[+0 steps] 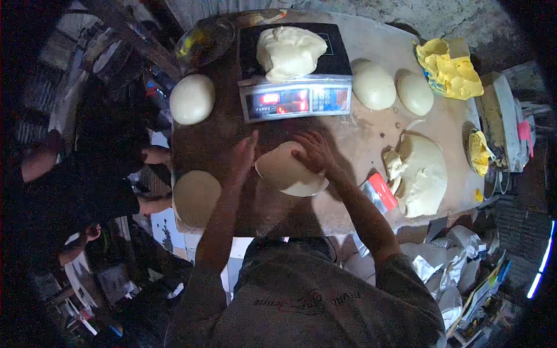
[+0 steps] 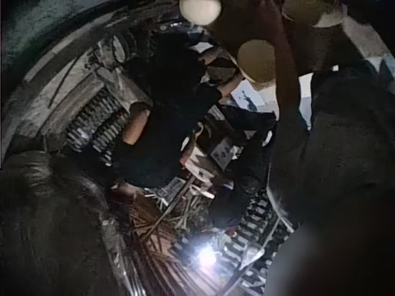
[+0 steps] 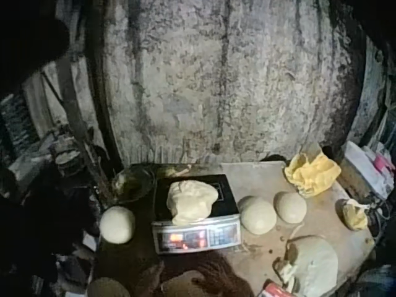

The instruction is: Cutting and weighing portions of bread dough on a digital scale and shaping them into rounds.

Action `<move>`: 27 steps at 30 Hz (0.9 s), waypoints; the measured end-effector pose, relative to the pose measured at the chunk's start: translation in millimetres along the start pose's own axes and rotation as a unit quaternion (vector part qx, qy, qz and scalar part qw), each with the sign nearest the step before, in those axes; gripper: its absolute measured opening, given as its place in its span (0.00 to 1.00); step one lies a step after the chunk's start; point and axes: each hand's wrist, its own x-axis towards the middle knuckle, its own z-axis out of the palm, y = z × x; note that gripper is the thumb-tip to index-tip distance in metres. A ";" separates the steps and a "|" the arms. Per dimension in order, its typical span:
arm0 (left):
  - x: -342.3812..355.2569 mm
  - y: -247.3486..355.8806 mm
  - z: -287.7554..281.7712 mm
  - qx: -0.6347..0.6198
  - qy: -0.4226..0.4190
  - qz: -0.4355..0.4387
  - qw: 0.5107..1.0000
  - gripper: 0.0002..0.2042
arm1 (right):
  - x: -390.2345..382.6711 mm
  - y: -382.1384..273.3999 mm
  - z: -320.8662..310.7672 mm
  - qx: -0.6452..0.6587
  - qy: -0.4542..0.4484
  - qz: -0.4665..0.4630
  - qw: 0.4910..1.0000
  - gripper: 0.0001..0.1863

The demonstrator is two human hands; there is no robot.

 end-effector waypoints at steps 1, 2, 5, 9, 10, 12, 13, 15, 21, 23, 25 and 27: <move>-7.7 8.8 5.1 0.051 0.179 0.054 0.981 0.21 | 11.7 2.2 0.5 0.006 -0.001 -0.006 1.000 0.24; -4.2 8.1 11.3 0.055 0.190 0.048 0.979 0.21 | 23.1 -0.9 0.9 0.030 0.000 0.017 0.999 0.22; 26.5 5.4 39.1 0.080 0.126 0.398 0.905 0.20 | 40.3 21.2 15.2 0.135 0.017 0.035 0.990 0.20; 70.6 -2.1 26.0 0.173 0.039 0.083 0.981 0.17 | 47.9 0.2 11.1 0.236 0.000 0.134 0.962 0.18; 79.6 -3.2 29.7 0.148 -0.020 -0.030 0.988 0.16 | 39.7 9.4 14.2 0.228 0.001 0.138 0.964 0.18; 90.8 -4.0 45.7 0.177 -0.054 0.012 0.983 0.14 | 20.6 33.7 30.3 0.302 0.078 0.147 0.939 0.18; 89.9 -12.8 48.1 0.212 -0.075 0.045 0.973 0.13 | 11.6 30.8 29.0 0.298 0.074 0.147 0.940 0.18; 80.0 -55.8 48.9 0.073 -0.095 0.043 0.992 0.14 | -10.8 5.4 22.8 0.129 0.124 -0.016 0.984 0.18; 61.7 -117.7 62.8 -0.449 -0.187 0.046 0.873 0.17 | -83.8 -7.5 52.8 0.214 -0.021 0.249 0.944 0.18; 36.8 -84.8 46.6 -0.450 -0.157 -0.003 0.879 0.15 | -73.2 -22.6 33.2 0.244 -0.041 0.223 0.943 0.19; 18.6 -54.7 45.0 -0.451 -0.139 -0.045 0.881 0.18 | -56.1 -15.9 14.2 0.264 -0.050 0.199 0.942 0.19; 22.0 -106.0 45.8 -0.458 -0.135 0.011 0.879 0.18 | -28.9 9.8 20.4 0.051 0.005 0.073 0.996 0.18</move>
